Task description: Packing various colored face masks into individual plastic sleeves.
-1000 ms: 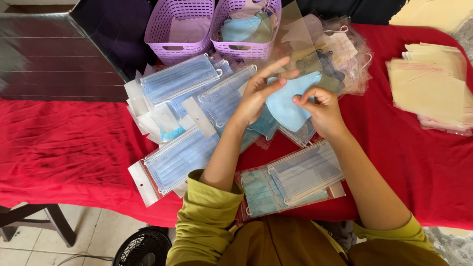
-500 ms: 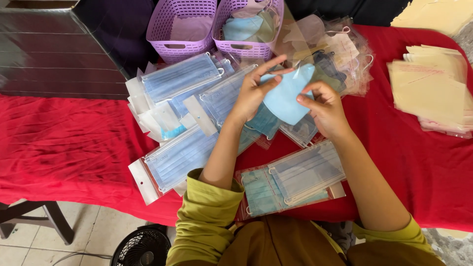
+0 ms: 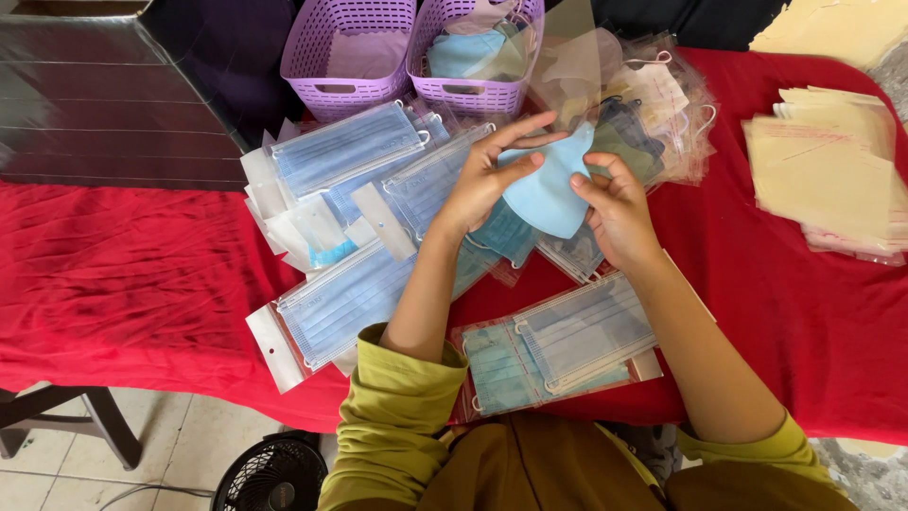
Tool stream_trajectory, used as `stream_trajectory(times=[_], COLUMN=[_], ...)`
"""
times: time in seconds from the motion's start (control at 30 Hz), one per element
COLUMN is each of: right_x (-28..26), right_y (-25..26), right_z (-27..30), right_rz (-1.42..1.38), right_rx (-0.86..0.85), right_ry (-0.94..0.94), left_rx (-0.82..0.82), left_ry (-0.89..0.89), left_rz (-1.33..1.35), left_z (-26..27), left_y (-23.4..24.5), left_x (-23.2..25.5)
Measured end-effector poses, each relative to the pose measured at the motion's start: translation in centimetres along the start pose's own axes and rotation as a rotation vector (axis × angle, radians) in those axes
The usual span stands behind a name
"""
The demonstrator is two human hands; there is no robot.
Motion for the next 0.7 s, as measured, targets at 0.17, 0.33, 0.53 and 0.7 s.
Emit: stream_trajectory(times=[0.17,0.33,0.53,0.7], right_x=[-0.2,-0.2,-0.3,-3.0], right_y=[2.0,2.2,1.3,1.5], right_z=[-0.1,-0.3,-0.4,0.5], right_rz=[0.14,0.17,0.238,0.21], right_rx=[0.013,-0.017,-0.073,0.092], right_ry=[0.086,0.097,0.105,0.222], left_rx=[0.048,0.01,-0.143,-0.097], left_ry=[0.023,0.081,0.078,0.162], left_rz=[-0.051,-0.031,0.124,0.234], left_z=[0.2,0.6,0.4,0.4], left_y=[2.0,1.4,-0.4,-0.5], left_x=[-1.1,-1.3,0.0,-1.3])
Point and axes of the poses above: each hand's wrist, its own z-axis away from the middle knuckle, its own y-axis out of the back of the hand, x = y × z, the point moved 10 cm from there along -z, towards the middle knuckle, and after that the axes turned 14 degrees about -x, right-handed, at the moved point
